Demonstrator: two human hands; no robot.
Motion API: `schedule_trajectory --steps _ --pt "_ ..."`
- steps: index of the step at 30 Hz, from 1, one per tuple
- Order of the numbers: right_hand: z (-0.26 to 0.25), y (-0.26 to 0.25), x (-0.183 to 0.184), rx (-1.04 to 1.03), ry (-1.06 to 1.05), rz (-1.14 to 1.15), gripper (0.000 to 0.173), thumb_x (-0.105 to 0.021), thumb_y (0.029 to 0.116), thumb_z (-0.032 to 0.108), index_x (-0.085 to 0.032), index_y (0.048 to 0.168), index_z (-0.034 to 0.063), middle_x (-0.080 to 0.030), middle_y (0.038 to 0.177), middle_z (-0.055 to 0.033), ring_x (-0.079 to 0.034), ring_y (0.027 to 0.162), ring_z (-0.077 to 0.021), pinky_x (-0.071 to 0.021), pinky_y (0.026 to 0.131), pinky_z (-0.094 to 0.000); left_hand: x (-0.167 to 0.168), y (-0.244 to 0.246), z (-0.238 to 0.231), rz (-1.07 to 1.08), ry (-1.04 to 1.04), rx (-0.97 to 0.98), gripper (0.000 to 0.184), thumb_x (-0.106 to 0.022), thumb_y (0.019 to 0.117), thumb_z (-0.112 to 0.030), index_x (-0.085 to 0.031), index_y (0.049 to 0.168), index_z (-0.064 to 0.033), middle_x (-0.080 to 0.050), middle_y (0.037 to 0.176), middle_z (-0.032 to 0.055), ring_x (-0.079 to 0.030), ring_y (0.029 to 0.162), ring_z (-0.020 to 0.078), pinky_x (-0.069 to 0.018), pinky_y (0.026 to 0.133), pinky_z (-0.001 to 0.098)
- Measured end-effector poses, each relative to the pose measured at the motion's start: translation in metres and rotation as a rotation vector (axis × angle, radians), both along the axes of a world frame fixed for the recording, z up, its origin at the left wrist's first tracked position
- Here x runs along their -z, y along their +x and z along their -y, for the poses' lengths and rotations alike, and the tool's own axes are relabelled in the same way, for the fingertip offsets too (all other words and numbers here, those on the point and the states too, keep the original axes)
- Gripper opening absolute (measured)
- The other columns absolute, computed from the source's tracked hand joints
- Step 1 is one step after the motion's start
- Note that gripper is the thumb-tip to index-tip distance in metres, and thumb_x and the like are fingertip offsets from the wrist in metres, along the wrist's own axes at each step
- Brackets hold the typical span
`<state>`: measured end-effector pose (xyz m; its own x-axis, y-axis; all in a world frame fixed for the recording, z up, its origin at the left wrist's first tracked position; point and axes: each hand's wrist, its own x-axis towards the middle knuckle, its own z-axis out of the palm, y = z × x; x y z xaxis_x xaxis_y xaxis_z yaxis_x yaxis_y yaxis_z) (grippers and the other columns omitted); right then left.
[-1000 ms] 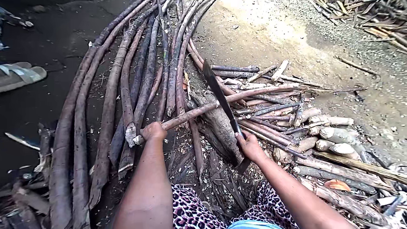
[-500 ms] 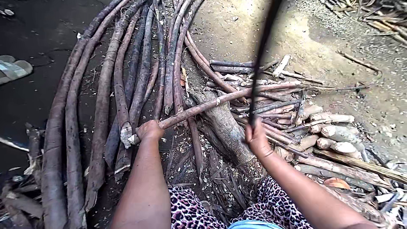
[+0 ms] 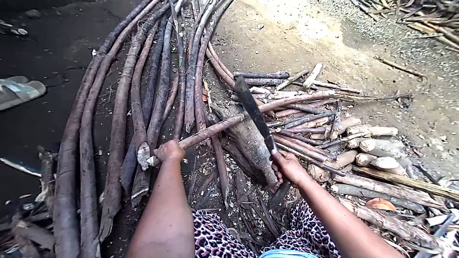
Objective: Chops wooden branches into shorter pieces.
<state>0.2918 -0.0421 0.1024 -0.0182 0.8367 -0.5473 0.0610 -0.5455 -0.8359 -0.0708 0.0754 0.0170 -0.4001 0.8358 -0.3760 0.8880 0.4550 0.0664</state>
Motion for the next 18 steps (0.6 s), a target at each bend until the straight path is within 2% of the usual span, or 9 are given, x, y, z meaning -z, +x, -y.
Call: schedule_trajectory --steps 2,6,8,10,12,14,15,16,18 --pt "0.000 0.009 -0.032 0.027 0.226 0.013 0.031 -0.038 0.1132 0.024 -0.058 0.108 0.0009 -0.052 0.059 0.0015 -0.049 0.041 -0.0065 -0.0488 0.042 -0.0223 -0.001 0.000 0.000 0.003 -0.010 0.004 0.033 -0.075 0.0905 -0.018 -0.070 0.122 -0.0100 -0.069 0.121 0.0259 -0.062 0.121 0.0461 -0.0404 0.104 0.0712" --pt "-0.022 0.025 -0.099 0.145 0.914 -0.017 0.028 -0.036 0.1118 0.025 -0.058 0.110 0.0088 -0.058 0.065 0.0081 -0.053 0.047 -0.0046 -0.0528 0.046 -0.0241 -0.001 -0.002 -0.001 0.000 -0.029 0.014 0.032 -0.075 0.0914 -0.021 -0.070 0.121 -0.0103 -0.070 0.122 0.0242 -0.063 0.121 0.0449 -0.0405 0.104 0.0708" --pt "-0.046 0.024 -0.128 0.260 1.246 -0.003 0.030 -0.028 0.1136 0.026 -0.053 0.109 0.0093 -0.057 0.065 0.0087 -0.057 0.049 -0.0074 -0.0562 0.047 -0.0290 -0.002 -0.003 -0.002 0.001 -0.033 0.015 0.033 -0.076 0.0907 -0.022 -0.071 0.121 -0.0106 -0.070 0.122 0.0246 -0.063 0.120 0.0451 -0.0405 0.104 0.0712" --pt "-0.070 0.012 -0.133 0.439 1.406 -0.047 0.034 -0.017 0.1141 0.022 -0.047 0.101 0.0116 -0.053 0.058 0.0071 -0.056 0.044 -0.0103 -0.0567 0.042 -0.0323 -0.001 -0.003 -0.002 -0.003 -0.035 0.016 0.033 -0.077 0.0900 -0.022 -0.071 0.121 -0.0111 -0.070 0.121 0.0245 -0.063 0.120 0.0449 -0.0411 0.103 0.0706" --pt "-0.066 -0.003 -0.083 0.490 1.259 0.078 0.039 -0.013 0.1131 0.027 -0.045 0.097 0.0113 -0.049 0.057 0.0061 -0.054 0.043 -0.0121 -0.0552 0.044 -0.0355 0.002 -0.004 -0.001 -0.007 -0.033 0.018 0.033 -0.077 0.0897 -0.022 -0.071 0.120 -0.0111 -0.070 0.120 0.0244 -0.064 0.119 0.0448 -0.0412 0.103 0.0703" --pt "-0.036 -0.021 0.016 0.315 0.776 0.316 0.044 -0.020 0.1120 0.030 -0.051 0.102 -0.0001 -0.053 0.060 -0.0032 -0.058 0.049 -0.0178 -0.0568 0.053 -0.0399 0.002 -0.003 -0.003 -0.009 -0.032 0.018 0.032 -0.076 0.0906 -0.022 -0.070 0.120 -0.0097 -0.070 0.119 0.0247 -0.064 0.119 0.0446 -0.0413 0.103 0.0699" --pt "-0.018 -0.029 0.061 0.143 0.457 0.384 0.044 -0.029 0.1124 0.029 -0.055 0.116 -0.0055 -0.057 0.071 -0.0094 -0.060 0.060 -0.0212 -0.0559 0.065 -0.0431 0.003 -0.002 -0.001 -0.006 -0.028 0.015 0.032 -0.076 0.0907 -0.022 -0.070 0.119 -0.0086 -0.070 0.119 0.0256 -0.064 0.118 0.0455 -0.0412 0.102 0.0703" --pt "-0.007 -0.038 0.092 0.007 0.180 0.381 0.042 -0.035 0.1127 0.032 -0.056 0.124 -0.0037 -0.058 0.079 -0.0109 -0.059 0.064 -0.0212 -0.0543 0.068 -0.0427 0.005 0.000 0.000 -0.004 -0.028 0.010 0.034 -0.077 0.0904 -0.021 -0.070 0.120 -0.0077 -0.069 0.120 0.0265 -0.063 0.119 0.0463 -0.0407 0.102 0.0711" --pt "-0.006 -0.052 0.105 -0.055 -0.117 0.234 0.037 -0.040 0.1132 0.034 -0.054 0.119 0.0003 -0.051 0.072 -0.0071 -0.053 0.051 -0.0183 -0.0527 0.053 -0.0371 0.009 0.004 -0.002 0.009 -0.031 -0.014 0.038 -0.077 0.0905 -0.021 -0.068 0.125 -0.0075 -0.067 0.125 0.0270 -0.061 0.124 0.0462 -0.0386 0.106 0.0706"
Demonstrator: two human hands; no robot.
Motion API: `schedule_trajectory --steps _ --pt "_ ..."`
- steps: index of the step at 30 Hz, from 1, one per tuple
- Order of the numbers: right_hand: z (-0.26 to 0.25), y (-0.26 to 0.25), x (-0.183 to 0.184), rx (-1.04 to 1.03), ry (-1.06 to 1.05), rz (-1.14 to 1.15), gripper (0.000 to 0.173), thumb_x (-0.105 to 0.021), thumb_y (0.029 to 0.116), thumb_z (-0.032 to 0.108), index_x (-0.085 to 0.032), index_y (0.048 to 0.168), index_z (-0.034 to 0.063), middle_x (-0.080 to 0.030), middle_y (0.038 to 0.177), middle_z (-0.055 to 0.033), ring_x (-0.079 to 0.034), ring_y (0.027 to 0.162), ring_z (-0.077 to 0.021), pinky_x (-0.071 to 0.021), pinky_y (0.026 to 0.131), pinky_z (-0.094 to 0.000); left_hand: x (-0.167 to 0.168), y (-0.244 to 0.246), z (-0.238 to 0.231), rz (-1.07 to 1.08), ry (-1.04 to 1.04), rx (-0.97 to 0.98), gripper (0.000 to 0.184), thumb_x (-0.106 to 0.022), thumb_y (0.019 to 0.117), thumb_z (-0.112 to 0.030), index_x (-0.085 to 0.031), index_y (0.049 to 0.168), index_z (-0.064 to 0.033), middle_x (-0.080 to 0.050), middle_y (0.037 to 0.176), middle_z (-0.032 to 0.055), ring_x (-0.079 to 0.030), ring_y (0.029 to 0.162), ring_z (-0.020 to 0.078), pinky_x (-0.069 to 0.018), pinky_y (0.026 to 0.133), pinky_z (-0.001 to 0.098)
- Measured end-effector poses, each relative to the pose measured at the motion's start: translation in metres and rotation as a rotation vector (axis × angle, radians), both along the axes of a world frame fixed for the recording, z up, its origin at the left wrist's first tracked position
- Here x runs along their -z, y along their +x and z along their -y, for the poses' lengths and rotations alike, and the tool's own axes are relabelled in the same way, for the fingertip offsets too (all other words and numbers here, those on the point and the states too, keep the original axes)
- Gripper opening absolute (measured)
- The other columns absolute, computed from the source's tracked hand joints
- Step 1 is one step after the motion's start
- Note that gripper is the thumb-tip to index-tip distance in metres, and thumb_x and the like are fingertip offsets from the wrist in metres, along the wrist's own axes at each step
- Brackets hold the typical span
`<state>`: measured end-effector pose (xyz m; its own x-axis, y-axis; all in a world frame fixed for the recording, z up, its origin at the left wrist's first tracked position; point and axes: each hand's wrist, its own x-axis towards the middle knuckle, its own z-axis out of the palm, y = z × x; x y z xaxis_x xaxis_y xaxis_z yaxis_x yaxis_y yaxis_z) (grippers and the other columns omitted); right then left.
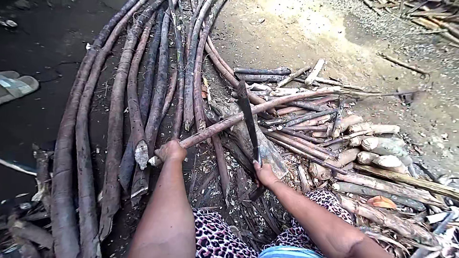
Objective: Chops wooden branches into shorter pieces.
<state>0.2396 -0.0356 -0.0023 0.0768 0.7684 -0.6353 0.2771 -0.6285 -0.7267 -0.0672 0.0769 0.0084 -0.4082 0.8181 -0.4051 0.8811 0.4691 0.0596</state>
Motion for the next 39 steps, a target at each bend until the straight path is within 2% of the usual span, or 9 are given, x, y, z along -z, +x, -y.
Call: schedule_trajectory --steps 6,12,20,23,26,29,32,35,39 --pt "-0.005 0.043 -0.060 0.270 -0.301 -1.171 0.053 -0.021 0.1104 0.050 -0.052 0.088 0.0121 -0.046 0.054 0.0065 -0.044 0.035 0.0002 -0.0390 0.034 -0.0123 0.011 -0.001 0.000 -0.033 0.050 -0.005 0.042 -0.077 0.0882 -0.020 -0.068 0.128 -0.0098 -0.069 0.125 0.0241 -0.062 0.123 0.0434 -0.0396 0.106 0.0693" --pt "0.003 0.045 -0.136 -0.014 0.132 -0.331 0.041 -0.031 0.1144 0.034 -0.055 0.102 0.0033 -0.046 0.057 0.0010 -0.045 0.040 -0.0074 -0.0458 0.040 -0.0221 0.002 0.000 0.002 -0.023 0.016 0.014 0.040 -0.076 0.0900 -0.021 -0.068 0.127 -0.0090 -0.068 0.126 0.0236 -0.061 0.125 0.0435 -0.0385 0.107 0.0690" --pt "-0.040 0.048 -0.272 -0.054 1.553 -0.195 0.026 -0.035 0.1126 0.022 -0.053 0.106 0.0046 -0.057 0.065 0.0075 -0.056 0.050 -0.0061 -0.0545 0.045 -0.0283 -0.001 0.000 -0.001 -0.023 -0.016 0.025 0.039 -0.076 0.0900 -0.020 -0.069 0.127 -0.0102 -0.068 0.127 0.0234 -0.060 0.127 0.0435 -0.0365 0.109 0.0693" --pt "-0.073 0.030 -0.262 0.128 1.775 -0.150 0.023 -0.031 0.1113 0.023 -0.043 0.097 0.0083 -0.049 0.061 0.0060 -0.052 0.045 -0.0086 -0.0530 0.040 -0.0321 0.001 -0.001 -0.001 -0.019 -0.015 0.022 0.037 -0.076 0.0896 -0.021 -0.069 0.125 -0.0099 -0.069 0.125 0.0229 -0.061 0.125 0.0432 -0.0365 0.109 0.0694" --pt "-0.044 0.049 -0.123 -0.022 1.167 0.348 0.040 -0.035 0.1091 0.031 -0.052 0.106 -0.0047 -0.054 0.064 -0.0064 -0.056 0.051 -0.0190 -0.0521 0.049 -0.0400 -0.003 -0.002 -0.002 -0.014 -0.016 0.022 0.038 -0.076 0.0908 -0.022 -0.069 0.126 -0.0104 -0.069 0.126 0.0231 -0.060 0.126 0.0430 -0.0356 0.110 0.0686" --pt "-0.014 0.070 -0.021 -0.389 0.169 0.490 0.047 -0.040 0.1116 0.036 -0.055 0.131 -0.0043 -0.066 0.109 -0.0256 -0.067 0.104 -0.0380 -0.0508 0.096 -0.0557 0.006 -0.005 0.001 -0.014 -0.017 0.022 0.039 -0.078 0.0893 -0.022 -0.069 0.124 -0.0089 -0.068 0.124 0.0249 -0.061 0.124 0.0445 -0.0365 0.108 0.0705" --pt "-0.022 0.065 -0.029 -0.466 -0.023 0.501 0.046 -0.038 0.1127 0.037 -0.056 0.128 -0.0030 -0.064 0.109 -0.0235 -0.066 0.101 -0.0346 -0.0504 0.092 -0.0518 0.004 -0.004 0.005 0.014 -0.025 -0.007 0.039 -0.077 0.0907 -0.023 -0.068 0.126 -0.0074 -0.068 0.125 0.0263 -0.060 0.124 0.0459 -0.0365 0.107 0.0713" --pt "-0.022 0.056 -0.049 -0.479 -0.014 0.605 0.047 -0.043 0.1109 0.036 -0.052 0.136 -0.0023 -0.065 0.123 -0.0252 -0.065 0.119 -0.0370 -0.0490 0.103 -0.0536 -0.012 0.001 0.005 0.021 0.023 -0.013 0.041 -0.079 0.0885 -0.022 -0.069 0.125 -0.0073 -0.068 0.124 0.0258 -0.061 0.123 0.0455 -0.0376 0.106 0.0711" --pt "-0.012 0.056 -0.056 -0.198 0.117 0.167 0.035 -0.051 0.1093 0.035 -0.057 0.116 0.0010 -0.054 0.072 -0.0057 -0.054 0.051 -0.0147 -0.0515 0.052 -0.0310 -0.020 -0.012 0.007 0.040 0.030 -0.031 0.045 -0.080 0.0872 -0.020 -0.068 0.129 -0.0081 -0.067 0.128 0.0272 -0.060 0.125 0.0469 -0.0405 0.104 0.0713"
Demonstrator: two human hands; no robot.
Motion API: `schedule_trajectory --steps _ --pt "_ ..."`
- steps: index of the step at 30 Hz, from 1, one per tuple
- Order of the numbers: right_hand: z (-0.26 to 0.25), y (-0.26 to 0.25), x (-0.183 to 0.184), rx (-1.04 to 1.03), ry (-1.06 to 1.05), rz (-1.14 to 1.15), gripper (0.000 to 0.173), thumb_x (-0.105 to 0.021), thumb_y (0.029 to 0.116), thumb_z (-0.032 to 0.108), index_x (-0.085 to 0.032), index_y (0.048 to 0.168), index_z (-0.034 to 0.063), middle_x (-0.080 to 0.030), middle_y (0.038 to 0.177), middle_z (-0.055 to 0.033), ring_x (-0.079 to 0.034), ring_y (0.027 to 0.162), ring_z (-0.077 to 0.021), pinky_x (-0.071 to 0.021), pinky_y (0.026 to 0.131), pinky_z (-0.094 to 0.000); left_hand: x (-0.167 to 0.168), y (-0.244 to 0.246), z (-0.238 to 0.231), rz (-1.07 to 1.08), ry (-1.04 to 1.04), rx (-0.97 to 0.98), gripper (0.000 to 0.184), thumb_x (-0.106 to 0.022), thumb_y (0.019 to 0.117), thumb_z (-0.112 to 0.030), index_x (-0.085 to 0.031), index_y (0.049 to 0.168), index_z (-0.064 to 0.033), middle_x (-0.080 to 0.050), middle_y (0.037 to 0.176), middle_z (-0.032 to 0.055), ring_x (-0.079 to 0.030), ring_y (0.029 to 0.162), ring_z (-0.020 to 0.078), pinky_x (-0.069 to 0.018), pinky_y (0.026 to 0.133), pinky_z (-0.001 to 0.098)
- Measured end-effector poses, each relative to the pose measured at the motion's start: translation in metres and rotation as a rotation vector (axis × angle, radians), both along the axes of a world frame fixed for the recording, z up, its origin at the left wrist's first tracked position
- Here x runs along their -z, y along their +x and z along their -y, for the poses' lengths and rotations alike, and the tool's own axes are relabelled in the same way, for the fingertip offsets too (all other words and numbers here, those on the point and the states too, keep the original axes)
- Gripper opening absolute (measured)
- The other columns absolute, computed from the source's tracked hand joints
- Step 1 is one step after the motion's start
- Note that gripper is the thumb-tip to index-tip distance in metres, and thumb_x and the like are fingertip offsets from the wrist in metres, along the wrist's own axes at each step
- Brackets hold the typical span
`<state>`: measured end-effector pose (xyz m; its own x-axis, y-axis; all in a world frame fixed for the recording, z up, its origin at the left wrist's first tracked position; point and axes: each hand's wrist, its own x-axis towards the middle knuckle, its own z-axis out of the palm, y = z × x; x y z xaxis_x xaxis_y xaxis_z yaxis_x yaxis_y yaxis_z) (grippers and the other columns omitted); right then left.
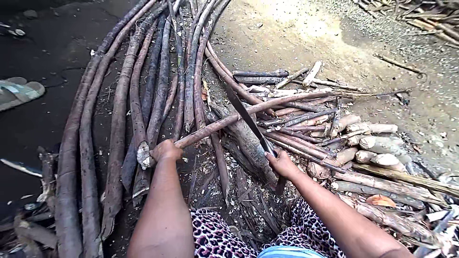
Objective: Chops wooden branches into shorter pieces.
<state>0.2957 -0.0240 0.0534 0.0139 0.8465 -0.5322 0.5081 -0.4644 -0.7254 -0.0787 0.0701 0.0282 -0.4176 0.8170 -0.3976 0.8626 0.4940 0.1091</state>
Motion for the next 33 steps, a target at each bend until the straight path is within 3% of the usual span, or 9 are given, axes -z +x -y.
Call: schedule_trajectory --steps 4,8,15,18,20,22,27,30,33 --pt "0.014 -0.002 -0.053 0.178 0.181 -0.322 0.025 -0.050 0.1100 0.023 -0.059 0.111 -0.0010 -0.052 0.060 0.0001 -0.050 0.042 -0.0077 -0.0484 0.044 -0.0235 -0.005 -0.002 -0.005 -0.002 -0.056 0.012 0.040 -0.082 0.0859 -0.021 -0.071 0.120 -0.0044 -0.067 0.125 0.0287 -0.061 0.122 0.0480 -0.0440 0.100 0.0716" --pt "0.007 0.009 -0.122 0.154 0.731 -0.463 0.019 -0.045 0.1089 0.020 -0.059 0.109 0.0070 -0.058 0.064 0.0068 -0.053 0.046 -0.0033 -0.0515 0.045 -0.0214 -0.003 -0.008 -0.015 0.031 -0.143 0.058 0.048 -0.088 0.0820 -0.028 -0.071 0.119 -0.0021 -0.068 0.120 0.0293 -0.062 0.119 0.0474 -0.0449 0.100 0.0705" --pt "-0.069 0.010 -0.210 0.318 1.646 -0.715 0.038 -0.011 0.1129 0.019 -0.044 0.097 0.0087 -0.050 0.057 0.0015 -0.055 0.042 -0.0156 -0.0551 0.040 -0.0354 0.005 -0.020 -0.023 0.209 -0.167 0.060 0.044 -0.088 0.0828 -0.026 -0.071 0.111 0.0026 -0.072 0.100 0.0227 -0.069 0.093 0.0349 -0.0526 0.090 0.0578" --pt "-0.051 -0.008 -0.107 0.382 1.268 -0.333 0.044 -0.016 0.1128 0.028 -0.047 0.091 0.0056 -0.049 0.053 0.0018 -0.053 0.042 -0.0133 -0.0535 0.043 -0.0350 0.000 -0.018 -0.021 0.195 -0.170 0.068 0.043 -0.089 0.0810 -0.027 -0.072 0.108 0.0013 -0.072 0.099 0.0220 -0.069 0.094 0.0362 -0.0523 0.090 0.0598" --pt "-0.016 -0.012 -0.003 0.178 0.529 -0.033 0.047 -0.028 0.1128 0.034 -0.055 0.115 -0.0050 -0.057 0.071 -0.0112 -0.058 0.058 -0.0210 -0.0543 0.062 -0.0426 -0.002 -0.016 -0.018 0.209 -0.177 0.071 0.043 -0.089 0.0815 -0.025 -0.071 0.109 0.0027 -0.071 0.100 0.0233 -0.068 0.094 0.0372 -0.0515 0.090 0.0603" --pt "-0.009 -0.018 0.044 0.025 -0.043 0.059 0.047 -0.037 0.1126 0.040 -0.056 0.124 -0.0011 -0.057 0.083 -0.0118 -0.058 0.060 -0.0205 -0.0538 0.062 -0.0406 0.004 -0.016 -0.013 0.317 -0.204 0.071 0.047 -0.086 0.0858 -0.019 -0.065 0.120 0.0061 -0.068 0.106 0.0235 -0.066 0.093 0.0318 -0.0529 0.091 0.0522" --pt "-0.018 -0.020 -0.004 0.173 -0.356 -0.408 0.042 -0.035 0.1133 0.041 -0.050 0.094 0.0070 -0.045 0.057 0.0014 -0.045 0.040 -0.0092 -0.0458 0.040 -0.0247 0.004 -0.025 -0.008 0.229 -0.067 0.131 0.054 -0.092 0.0790 -0.028 -0.070 0.119 0.0003 -0.068 0.114 0.0297 -0.064 0.111 0.0477 -0.0465 0.098 0.0708" --pt "-0.029 -0.016 -0.035 0.204 -0.403 -0.534 0.040 -0.034 0.1136 0.038 -0.051 0.095 0.0071 -0.045 0.058 0.0023 -0.045 0.040 -0.0064 -0.0445 0.040 -0.0208 -0.014 0.005 0.006 -0.023 -0.003 0.128 0.054 -0.087 0.0835 -0.035 -0.068 0.124 -0.0042 -0.068 0.121 0.0285 -0.064 0.118 0.0482 -0.0456 0.098 0.0713" --pt "-0.029 -0.017 -0.037 0.178 -0.258 -0.328 0.031 -0.042 0.1128 0.031 -0.055 0.107 0.0024 -0.047 0.060 0.0001 -0.046 0.041 -0.0072 -0.0442 0.040 -0.0212 -0.014 0.025 0.014 -0.141 0.012 0.129 0.039 -0.078 0.0896 -0.026 -0.067 0.119 -0.0025 -0.070 0.119 0.0271 -0.066 0.115 0.0465 -0.0503 0.093 0.0676"
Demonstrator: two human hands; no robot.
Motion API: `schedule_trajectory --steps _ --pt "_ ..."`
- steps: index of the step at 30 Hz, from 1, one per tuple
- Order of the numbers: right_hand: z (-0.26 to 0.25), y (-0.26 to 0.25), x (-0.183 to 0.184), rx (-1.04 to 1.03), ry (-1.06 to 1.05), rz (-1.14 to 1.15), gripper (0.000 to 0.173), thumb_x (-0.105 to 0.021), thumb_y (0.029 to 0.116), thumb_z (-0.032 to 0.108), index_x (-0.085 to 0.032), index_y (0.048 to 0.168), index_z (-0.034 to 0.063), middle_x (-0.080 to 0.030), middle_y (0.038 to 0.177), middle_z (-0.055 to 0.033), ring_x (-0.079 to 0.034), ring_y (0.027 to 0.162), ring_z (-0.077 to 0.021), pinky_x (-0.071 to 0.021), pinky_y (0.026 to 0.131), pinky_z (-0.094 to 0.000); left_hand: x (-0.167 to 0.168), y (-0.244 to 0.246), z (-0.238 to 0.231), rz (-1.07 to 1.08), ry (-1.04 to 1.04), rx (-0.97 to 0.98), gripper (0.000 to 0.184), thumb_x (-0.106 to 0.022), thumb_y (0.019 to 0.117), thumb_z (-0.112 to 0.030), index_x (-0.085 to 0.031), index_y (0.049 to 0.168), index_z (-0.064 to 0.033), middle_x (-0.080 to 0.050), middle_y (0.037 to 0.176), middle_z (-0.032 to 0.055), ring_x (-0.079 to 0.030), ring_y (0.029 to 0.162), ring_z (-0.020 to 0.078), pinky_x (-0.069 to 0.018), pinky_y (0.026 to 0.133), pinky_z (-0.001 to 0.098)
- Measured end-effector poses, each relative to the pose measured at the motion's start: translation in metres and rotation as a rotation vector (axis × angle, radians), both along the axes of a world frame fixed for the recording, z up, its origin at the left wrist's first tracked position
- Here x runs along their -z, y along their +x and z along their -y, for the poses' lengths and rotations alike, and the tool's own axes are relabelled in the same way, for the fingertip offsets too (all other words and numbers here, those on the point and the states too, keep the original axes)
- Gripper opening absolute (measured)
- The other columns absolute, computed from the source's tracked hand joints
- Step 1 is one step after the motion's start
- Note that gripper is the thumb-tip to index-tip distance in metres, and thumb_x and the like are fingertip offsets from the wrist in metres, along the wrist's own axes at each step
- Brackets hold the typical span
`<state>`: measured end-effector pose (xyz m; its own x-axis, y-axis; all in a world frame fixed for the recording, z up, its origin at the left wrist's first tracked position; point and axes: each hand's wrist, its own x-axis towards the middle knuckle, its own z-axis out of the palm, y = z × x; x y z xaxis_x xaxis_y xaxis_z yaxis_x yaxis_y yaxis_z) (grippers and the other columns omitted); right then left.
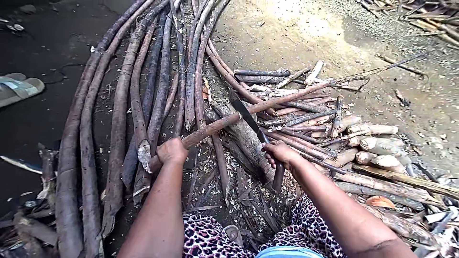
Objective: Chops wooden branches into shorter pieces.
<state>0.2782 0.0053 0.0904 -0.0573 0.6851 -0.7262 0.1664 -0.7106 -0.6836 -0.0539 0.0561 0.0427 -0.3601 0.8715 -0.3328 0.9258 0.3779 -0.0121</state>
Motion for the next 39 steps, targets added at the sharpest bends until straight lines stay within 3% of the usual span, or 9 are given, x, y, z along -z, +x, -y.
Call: schedule_trajectory --steps 5,8,16,22,27,30,33,35,39 --pt "0.030 -0.033 0.045 -0.381 0.166 0.623 0.045 -0.041 0.1112 0.031 -0.045 0.142 -0.0015 -0.065 0.120 -0.0233 -0.068 0.111 -0.0340 -0.0526 0.097 -0.0508 -0.008 0.006 0.001 0.074 -0.209 0.044 0.044 -0.081 0.0883 -0.029 -0.068 0.118 0.0015 -0.067 0.125 0.0280 -0.063 0.121 0.0449 -0.0489 0.097 0.0668" --pt "0.030 -0.035 0.066 -0.439 0.170 0.714 0.048 -0.041 0.1112 0.031 -0.040 0.146 -0.0011 -0.063 0.131 -0.0248 -0.063 0.125 -0.0364 -0.0494 0.105 -0.0528 0.000 -0.001 0.000 0.164 -0.222 0.034 0.059 -0.086 0.0834 -0.033 -0.066 0.129 -0.0016 -0.065 0.130 0.0272 -0.060 0.127 0.0446 -0.0457 0.104 0.0662" --pt "0.027 0.006 -0.015 -0.112 0.497 0.266 0.030 -0.054 0.1086 0.027 -0.060 0.112 -0.0023 -0.055 0.068 -0.0056 -0.054 0.051 -0.0132 -0.0516 0.054 -0.0307 -0.027 -0.001 -0.008 0.060 0.003 -0.029 0.031 -0.081 0.0868 -0.021 -0.071 0.109 -0.0019 -0.069 0.113 0.0298 -0.066 0.111 0.0492 -0.0497 0.087 0.0711" --pt "0.014 0.006 -0.159 0.087 1.470 -0.029 0.016 -0.044 0.1083 0.013 -0.057 0.109 0.0038 -0.062 0.071 0.0081 -0.058 0.055 -0.0041 -0.0551 0.051 -0.0255 -0.018 0.011 -0.015 0.084 -0.049 -0.036 0.036 -0.081 0.0864 -0.022 -0.071 0.117 -0.0060 -0.070 0.119 0.0265 -0.066 0.114 0.0462 -0.0509 0.089 0.0699" --pt "-0.055 -0.009 -0.211 0.517 2.005 -0.133 0.033 -0.028 0.1045 0.007 -0.044 0.076 0.0114 -0.050 0.049 0.0005 -0.059 0.043 -0.0168 -0.0574 0.046 -0.0395 -0.018 0.011 -0.014 0.048 -0.026 -0.022 0.033 -0.082 0.0851 -0.022 -0.071 0.112 -0.0064 -0.071 0.113 0.0260 -0.068 0.109 0.0464 -0.0519 0.085 0.0684" --pt "-0.039 -0.022 -0.079 0.423 1.562 0.234 0.031 -0.027 0.1102 0.017 -0.046 0.093 -0.0011 -0.048 0.056 -0.0029 -0.054 0.046 -0.0141 -0.0531 0.046 -0.0354 -0.020 0.010 -0.015 0.048 -0.029 -0.016 0.031 -0.081 0.0863 -0.023 -0.071 0.111 -0.0059 -0.071 0.113 0.0261 -0.068 0.109 0.0460 -0.0523 0.085 0.0676" --pt "0.004 -0.008 0.056 -0.191 0.527 0.549 0.043 -0.038 0.1127 0.033 -0.052 0.127 -0.0059 -0.063 0.092 -0.0214 -0.066 0.078 -0.0313 -0.0552 0.076 -0.0484 -0.016 0.010 -0.012 0.084 -0.037 0.010 0.030 -0.081 0.0871 -0.022 -0.070 0.107 -0.0024 -0.070 0.111 0.0288 -0.067 0.107 0.0481 -0.0510 0.084 0.0694" --pt "-0.005 -0.003 0.055 -0.418 0.157 0.609 0.049 -0.038 0.1127 0.037 -0.052 0.134 -0.0054 -0.064 0.115 -0.0269 -0.067 0.099 -0.0364 -0.0529 0.090 -0.0522 -0.018 0.012 -0.012 0.116 -0.064 0.030 0.033 -0.081 0.0868 -0.023 -0.070 0.110 -0.0018 -0.069 0.113 0.0288 -0.066 0.110 0.0483 -0.0501 0.087 0.0699" --pt "-0.012 0.013 0.022 -0.615 0.199 0.932 0.048 -0.040 0.1115 0.035 -0.049 0.139 -0.0030 -0.064 0.127 -0.0277 -0.063 0.122 -0.0422 -0.0493 0.101 -0.0591 -0.021 0.006 -0.013 0.226 -0.088 0.059 0.053 -0.088 0.0811 -0.026 -0.067 0.124 -0.0027 -0.069 0.115 0.0285 -0.065 0.111 0.0483 -0.0488 0.092 0.0707"
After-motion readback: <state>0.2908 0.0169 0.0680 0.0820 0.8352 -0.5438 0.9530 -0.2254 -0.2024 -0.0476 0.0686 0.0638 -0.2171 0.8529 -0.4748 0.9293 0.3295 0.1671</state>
